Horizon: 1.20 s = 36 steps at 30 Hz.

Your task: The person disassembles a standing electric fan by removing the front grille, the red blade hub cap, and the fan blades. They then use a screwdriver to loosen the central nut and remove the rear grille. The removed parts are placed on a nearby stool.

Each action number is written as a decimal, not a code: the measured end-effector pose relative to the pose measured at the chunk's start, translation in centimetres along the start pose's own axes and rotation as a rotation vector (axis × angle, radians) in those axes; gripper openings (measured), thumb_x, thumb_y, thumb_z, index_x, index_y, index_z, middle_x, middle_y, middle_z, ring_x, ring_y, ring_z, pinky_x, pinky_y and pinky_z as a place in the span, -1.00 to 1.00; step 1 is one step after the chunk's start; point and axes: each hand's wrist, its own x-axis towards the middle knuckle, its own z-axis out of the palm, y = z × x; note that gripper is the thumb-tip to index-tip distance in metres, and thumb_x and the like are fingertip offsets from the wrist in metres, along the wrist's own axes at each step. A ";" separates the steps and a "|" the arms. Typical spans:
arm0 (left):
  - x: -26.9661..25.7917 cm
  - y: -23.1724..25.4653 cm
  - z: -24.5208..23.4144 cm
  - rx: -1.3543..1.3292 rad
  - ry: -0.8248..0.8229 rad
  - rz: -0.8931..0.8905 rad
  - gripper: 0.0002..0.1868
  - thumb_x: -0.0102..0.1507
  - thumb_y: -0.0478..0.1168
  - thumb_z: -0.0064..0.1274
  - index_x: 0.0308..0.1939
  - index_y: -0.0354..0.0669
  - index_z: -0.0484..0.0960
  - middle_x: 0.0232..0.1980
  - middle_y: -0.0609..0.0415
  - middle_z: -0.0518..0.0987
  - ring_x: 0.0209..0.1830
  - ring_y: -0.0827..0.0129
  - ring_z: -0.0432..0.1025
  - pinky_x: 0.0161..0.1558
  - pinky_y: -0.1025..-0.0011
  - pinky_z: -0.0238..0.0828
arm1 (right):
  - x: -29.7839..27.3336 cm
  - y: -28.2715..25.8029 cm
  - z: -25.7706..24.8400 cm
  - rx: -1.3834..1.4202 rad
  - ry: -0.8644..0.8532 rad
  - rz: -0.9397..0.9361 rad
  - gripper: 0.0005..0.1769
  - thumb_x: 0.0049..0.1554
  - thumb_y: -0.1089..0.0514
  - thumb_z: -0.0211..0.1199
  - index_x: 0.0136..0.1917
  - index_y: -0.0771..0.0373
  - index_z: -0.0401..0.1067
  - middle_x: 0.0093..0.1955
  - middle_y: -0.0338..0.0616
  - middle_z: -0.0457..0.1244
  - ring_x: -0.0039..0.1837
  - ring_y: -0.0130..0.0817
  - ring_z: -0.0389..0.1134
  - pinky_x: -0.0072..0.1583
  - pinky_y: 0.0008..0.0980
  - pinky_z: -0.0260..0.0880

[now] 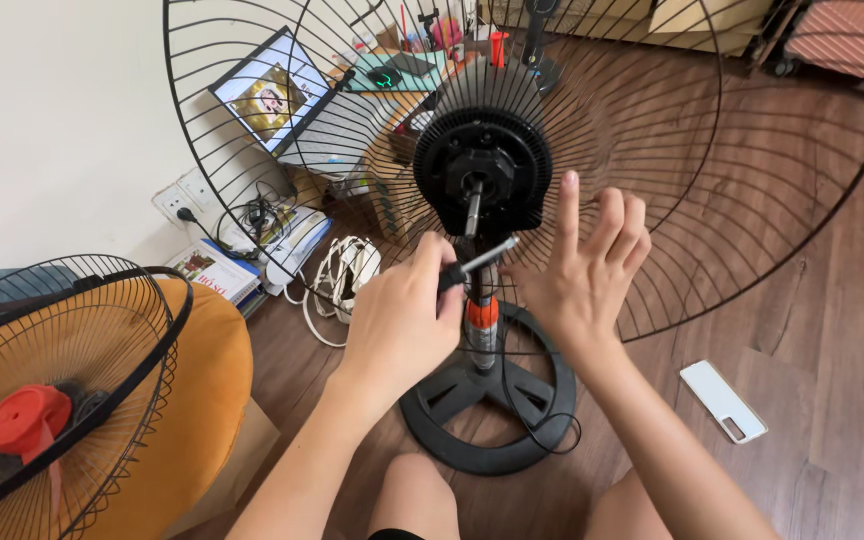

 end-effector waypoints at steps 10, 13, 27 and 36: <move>-0.4 1.2 0.3 -0.220 0.524 0.010 -0.74 0.35 -0.24 0.18 -0.42 -0.21 0.53 -0.62 0.13 0.39 -0.68 0.40 0.29 -0.54 0.39 0.17 | -1.2 -1.6 -1.6 -0.010 0.024 0.041 0.40 -0.23 -0.17 0.69 0.69 0.08 -0.04 0.46 0.21 -0.04 0.48 0.24 -0.05 0.35 0.18 0.04; 1.2 0.1 -1.3 -0.176 0.508 -0.130 -0.79 0.35 -0.19 0.20 -0.31 -0.25 0.62 -0.58 0.08 0.44 -0.63 0.31 0.29 -0.50 0.34 0.18 | -1.8 -2.4 -2.4 -0.014 0.009 0.059 0.37 -0.21 -0.18 0.70 0.68 0.07 -0.01 0.45 0.22 -0.04 0.47 0.24 -0.06 0.32 0.19 0.03; 3.5 3.1 -0.7 0.217 0.340 -0.106 -0.42 0.07 0.12 0.38 -0.06 -0.26 0.68 -0.25 -0.05 0.71 -0.34 0.04 0.61 -0.32 0.16 0.50 | -2.8 -3.6 -4.4 -0.002 -0.017 0.111 0.28 -0.11 -0.13 0.68 0.69 0.04 0.02 0.43 0.20 -0.03 0.46 0.21 -0.06 0.32 0.15 0.01; 4.0 3.5 -0.4 0.234 0.330 -0.159 -0.42 0.04 0.11 0.39 -0.11 -0.27 0.65 -0.32 -0.09 0.70 -0.37 0.02 0.61 -0.31 0.14 0.52 | -2.3 -3.7 -4.7 0.010 -0.021 0.106 0.08 -0.08 -0.08 0.66 0.61 -0.03 0.22 0.43 0.21 -0.03 0.46 0.21 -0.08 0.34 0.14 -0.02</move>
